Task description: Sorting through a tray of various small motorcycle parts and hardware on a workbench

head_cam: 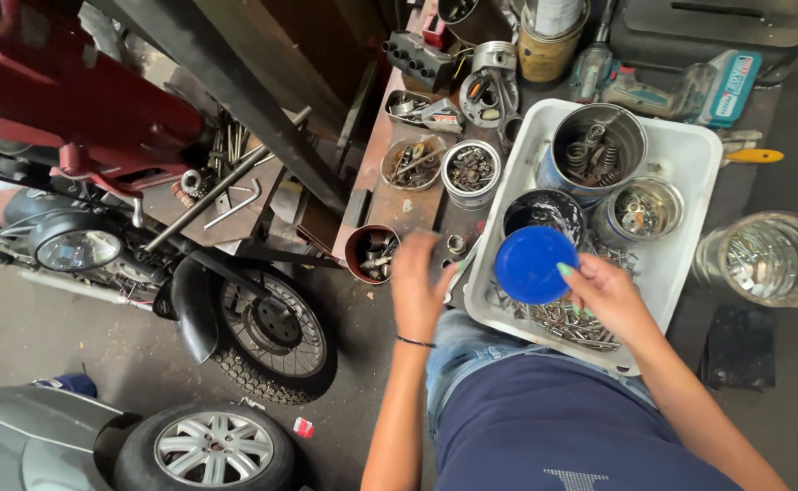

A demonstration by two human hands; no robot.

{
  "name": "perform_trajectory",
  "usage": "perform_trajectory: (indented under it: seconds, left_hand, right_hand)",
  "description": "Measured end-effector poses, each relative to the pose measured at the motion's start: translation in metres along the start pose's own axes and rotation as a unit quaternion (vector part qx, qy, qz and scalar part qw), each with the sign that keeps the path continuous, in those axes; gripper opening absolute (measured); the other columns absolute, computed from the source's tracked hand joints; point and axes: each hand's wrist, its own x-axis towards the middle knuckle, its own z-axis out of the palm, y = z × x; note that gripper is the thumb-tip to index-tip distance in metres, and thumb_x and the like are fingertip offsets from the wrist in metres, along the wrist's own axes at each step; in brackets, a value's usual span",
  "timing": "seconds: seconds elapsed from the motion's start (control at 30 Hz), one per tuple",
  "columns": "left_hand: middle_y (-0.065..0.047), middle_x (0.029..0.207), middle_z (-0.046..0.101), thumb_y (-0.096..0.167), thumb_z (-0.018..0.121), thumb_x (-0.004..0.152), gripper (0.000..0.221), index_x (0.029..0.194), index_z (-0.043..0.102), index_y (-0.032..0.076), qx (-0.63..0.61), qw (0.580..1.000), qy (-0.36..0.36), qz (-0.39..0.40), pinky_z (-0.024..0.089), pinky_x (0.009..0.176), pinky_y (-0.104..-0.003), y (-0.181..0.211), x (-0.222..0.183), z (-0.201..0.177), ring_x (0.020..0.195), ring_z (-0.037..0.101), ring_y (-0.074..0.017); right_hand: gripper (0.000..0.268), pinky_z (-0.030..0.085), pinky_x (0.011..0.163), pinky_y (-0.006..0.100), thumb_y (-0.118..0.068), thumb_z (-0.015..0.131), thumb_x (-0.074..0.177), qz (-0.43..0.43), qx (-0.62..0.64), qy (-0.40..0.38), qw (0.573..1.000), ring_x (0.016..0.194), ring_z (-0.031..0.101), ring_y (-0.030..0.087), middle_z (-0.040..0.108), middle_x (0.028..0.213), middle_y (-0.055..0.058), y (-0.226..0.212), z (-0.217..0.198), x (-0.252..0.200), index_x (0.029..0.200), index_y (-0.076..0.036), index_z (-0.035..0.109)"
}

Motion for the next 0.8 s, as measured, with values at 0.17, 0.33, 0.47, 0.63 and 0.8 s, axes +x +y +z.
perform_trajectory:
  seconds: [0.17,0.33,0.47,0.63,0.8]
  left_hand:
    - [-0.02,0.162,0.011,0.036,0.093,0.058,0.123,0.156,0.021,0.019,0.268,0.945,-0.144,-0.12,0.016,0.105,-0.077,-0.065,0.017,-0.01,0.146,0.014,-0.0446]
    - [-0.011,0.162,0.011,0.061,0.09,0.056,0.129,0.156,0.015,0.028,0.377,0.905,-0.168,-0.1,0.026,0.098,-0.078,-0.119,0.025,0.003,0.147,0.014,-0.0395]
    - [-0.009,0.138,0.039,0.039,0.085,0.06,0.089,0.138,0.044,0.026,0.292,0.944,-0.099,-0.116,0.043,0.085,-0.065,-0.112,0.028,0.005,0.131,0.033,-0.0357]
    - [-0.008,0.137,0.04,0.037,0.082,0.062,0.085,0.137,0.044,0.026,0.279,0.949,-0.073,-0.127,0.043,0.083,-0.065,-0.109,0.036,0.013,0.129,0.036,-0.0378]
    - [-0.008,0.134,0.043,0.037,0.085,0.056,0.089,0.135,0.045,0.024,0.304,0.94,-0.035,-0.15,0.04,0.084,-0.057,-0.111,0.048,0.026,0.122,0.039,-0.0356]
  right_hand:
    - [0.024,0.043,0.045,0.026,-0.018,0.052,0.104,0.06,-0.019,0.067,0.996,0.047,0.052,0.018,0.058,0.059,0.014,0.042,-0.039,0.003,0.117,0.0,0.062]
    - [0.024,0.047,0.062,0.033,-0.02,0.05,0.106,0.142,-0.075,0.093,0.983,0.063,0.059,0.021,0.065,0.076,0.016,0.026,-0.066,-0.009,0.096,0.0,0.058]
    - [0.024,0.045,0.063,0.03,-0.024,0.052,0.109,0.128,0.05,0.212,0.967,0.066,0.058,0.021,0.062,0.08,0.019,0.056,-0.088,-0.014,0.099,-0.002,0.053]
    - [0.03,0.046,0.062,0.027,-0.021,0.046,0.116,0.066,0.08,0.276,0.956,0.066,0.059,0.021,0.061,0.08,0.021,0.074,-0.111,-0.005,0.092,-0.004,0.046]
    - [0.026,0.049,0.063,0.025,-0.025,0.043,0.118,0.043,0.036,0.321,0.945,0.067,0.06,0.017,0.063,0.086,0.017,0.039,-0.116,0.004,0.107,-0.003,0.053]
